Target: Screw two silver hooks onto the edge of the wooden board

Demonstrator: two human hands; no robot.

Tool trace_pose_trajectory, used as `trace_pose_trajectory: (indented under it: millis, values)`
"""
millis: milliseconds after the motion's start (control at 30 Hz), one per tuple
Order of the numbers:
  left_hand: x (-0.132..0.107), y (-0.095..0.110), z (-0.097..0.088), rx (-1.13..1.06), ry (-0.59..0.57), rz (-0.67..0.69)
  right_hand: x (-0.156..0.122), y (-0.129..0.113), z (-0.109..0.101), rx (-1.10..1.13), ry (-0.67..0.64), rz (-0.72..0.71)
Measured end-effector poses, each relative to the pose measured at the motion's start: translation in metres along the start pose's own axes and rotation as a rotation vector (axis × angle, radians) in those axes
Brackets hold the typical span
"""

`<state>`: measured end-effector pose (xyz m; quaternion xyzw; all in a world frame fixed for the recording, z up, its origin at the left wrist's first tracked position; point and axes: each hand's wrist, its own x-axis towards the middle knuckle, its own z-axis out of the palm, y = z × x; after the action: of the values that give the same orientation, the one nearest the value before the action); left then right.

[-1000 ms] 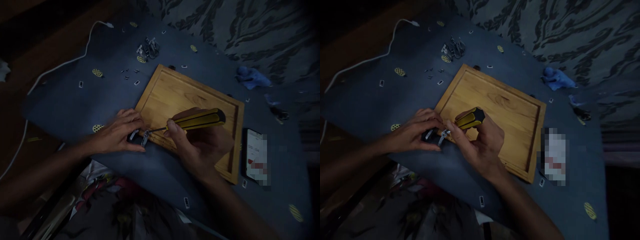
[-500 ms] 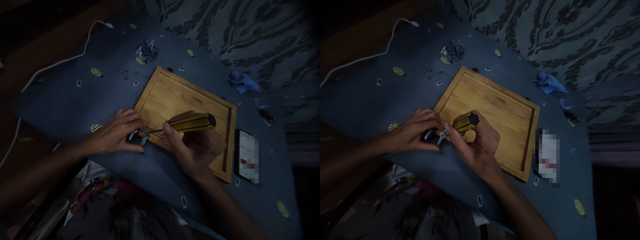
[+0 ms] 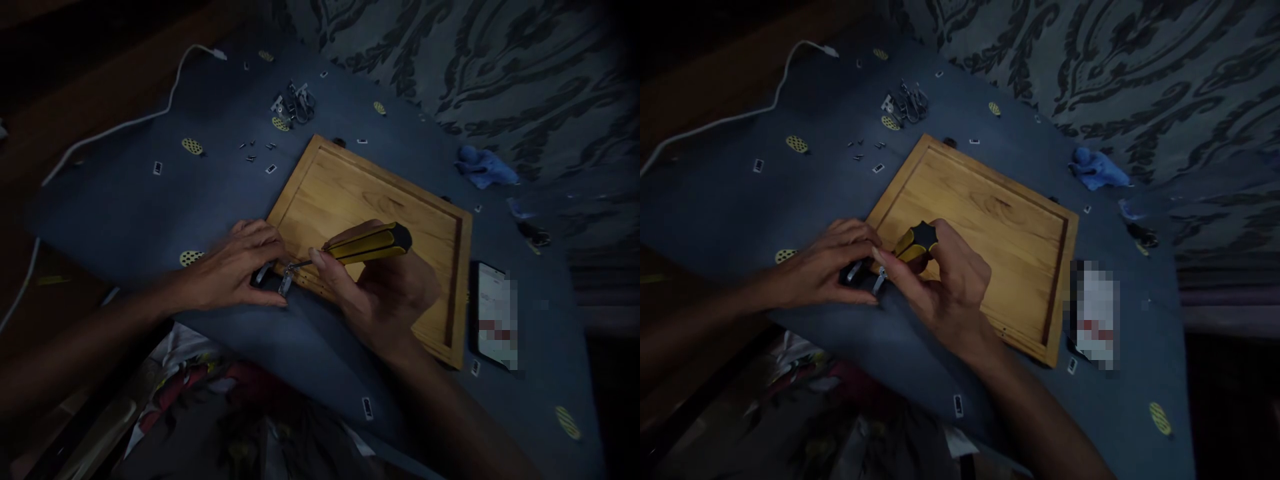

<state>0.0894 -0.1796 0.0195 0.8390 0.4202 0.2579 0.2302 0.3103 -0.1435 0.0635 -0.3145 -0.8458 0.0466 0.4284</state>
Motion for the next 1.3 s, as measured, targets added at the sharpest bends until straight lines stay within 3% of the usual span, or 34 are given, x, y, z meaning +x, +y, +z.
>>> trace_pose_trajectory:
  millis: [167, 333, 600, 900, 1033, 1167, 1300]
  values:
    - [-0.001, -0.001, 0.001, -0.01, 0.037, 0.051, -0.003, -0.002, 0.002, 0.166, 0.049, 0.143]
    - [-0.002, 0.0, 0.001, -0.013, 0.032, 0.03, 0.0, -0.001, -0.002, 0.302, 0.212, 0.293]
    - [-0.002, 0.001, -0.001, -0.036, 0.002, -0.017, -0.006, 0.004, 0.007, 0.301, 0.086, 0.212]
    - [-0.002, 0.001, -0.001, -0.011, 0.024, 0.023, -0.005, 0.004, 0.003, 0.139, 0.012, 0.154]
    - [-0.003, 0.005, 0.002, -0.016, 0.006, -0.003, -0.001, 0.005, 0.004, 0.067, 0.057, 0.061]
    - [-0.004, 0.008, 0.002, -0.036, 0.028, -0.053, 0.002, 0.005, 0.006, 0.066, 0.083, 0.055]
    - [0.001, -0.003, -0.016, -0.076, 0.123, -0.11, 0.003, 0.003, 0.006, 0.114, 0.075, 0.089]
